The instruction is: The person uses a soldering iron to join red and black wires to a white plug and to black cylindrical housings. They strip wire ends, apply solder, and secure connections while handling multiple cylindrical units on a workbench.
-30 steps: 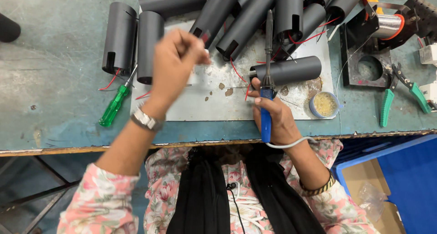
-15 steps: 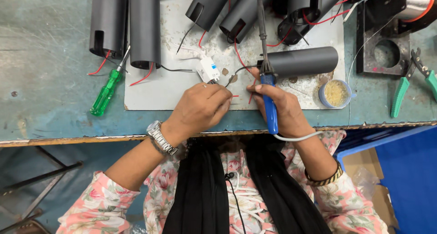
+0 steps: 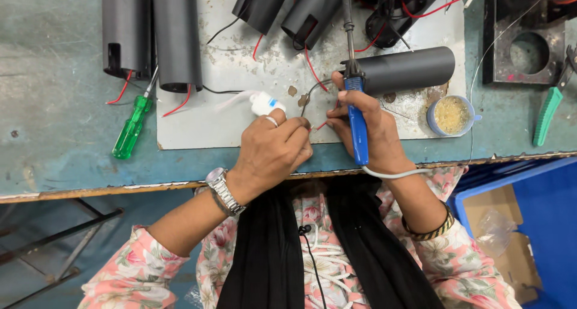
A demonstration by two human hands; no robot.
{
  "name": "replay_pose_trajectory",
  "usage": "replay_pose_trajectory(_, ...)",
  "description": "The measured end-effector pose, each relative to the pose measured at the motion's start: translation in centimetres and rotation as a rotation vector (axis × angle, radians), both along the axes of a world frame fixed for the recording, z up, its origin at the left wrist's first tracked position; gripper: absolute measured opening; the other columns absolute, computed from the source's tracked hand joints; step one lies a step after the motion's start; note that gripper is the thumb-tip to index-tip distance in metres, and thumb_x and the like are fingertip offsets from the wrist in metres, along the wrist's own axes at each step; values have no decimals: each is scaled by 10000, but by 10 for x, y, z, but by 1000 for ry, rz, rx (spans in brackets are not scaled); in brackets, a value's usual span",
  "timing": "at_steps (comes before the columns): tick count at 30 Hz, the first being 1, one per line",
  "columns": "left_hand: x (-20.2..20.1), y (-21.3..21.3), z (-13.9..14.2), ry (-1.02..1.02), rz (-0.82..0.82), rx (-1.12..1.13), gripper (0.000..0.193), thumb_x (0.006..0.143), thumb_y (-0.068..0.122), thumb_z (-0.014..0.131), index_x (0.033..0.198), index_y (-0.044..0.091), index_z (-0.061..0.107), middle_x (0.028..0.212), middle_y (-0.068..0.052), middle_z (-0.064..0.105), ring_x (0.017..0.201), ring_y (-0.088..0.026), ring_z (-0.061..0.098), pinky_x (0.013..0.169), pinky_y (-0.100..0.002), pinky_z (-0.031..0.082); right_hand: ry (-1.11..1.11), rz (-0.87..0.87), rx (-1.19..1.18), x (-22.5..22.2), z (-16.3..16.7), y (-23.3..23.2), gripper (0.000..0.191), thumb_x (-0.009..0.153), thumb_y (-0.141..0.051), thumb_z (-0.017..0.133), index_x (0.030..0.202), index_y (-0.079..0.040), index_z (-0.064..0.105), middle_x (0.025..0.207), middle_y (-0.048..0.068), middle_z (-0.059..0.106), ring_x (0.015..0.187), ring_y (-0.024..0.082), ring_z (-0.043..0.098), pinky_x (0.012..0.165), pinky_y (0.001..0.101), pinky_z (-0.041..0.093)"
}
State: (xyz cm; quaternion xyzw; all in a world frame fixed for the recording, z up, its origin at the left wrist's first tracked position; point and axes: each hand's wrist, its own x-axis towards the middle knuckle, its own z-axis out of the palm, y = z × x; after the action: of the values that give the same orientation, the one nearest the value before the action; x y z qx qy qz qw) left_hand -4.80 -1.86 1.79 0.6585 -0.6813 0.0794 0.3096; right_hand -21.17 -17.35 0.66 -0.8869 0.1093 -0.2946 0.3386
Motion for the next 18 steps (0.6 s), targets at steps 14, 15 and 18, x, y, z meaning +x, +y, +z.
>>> replay_pose_trajectory(14,21,-11,3,103,-235,66,150,784,153,753,795,122,607,1054,60,756,1278,-201,575,1099,-519,313,-17,-17,21,-1,1,3,587,931,60,772,1362,-99,406,1301,134,683,981,227,785,834,328,637)
replay_pose_trajectory(15,22,-12,4,110,-247,77,158,788,156,754,793,120,601,1059,58,757,1285,-202,574,1110,-518,317,-12,-19,16,-1,1,3,587,938,52,777,1368,-102,408,1253,109,699,988,225,785,839,328,636)
replay_pose_trajectory(18,24,-13,6,125,-273,112,165,791,166,753,796,114,597,1062,48,756,1300,-210,571,1130,-518,327,-10,-24,11,0,1,2,573,937,60,763,1357,-103,409,1307,150,694,1008,235,783,839,329,639)
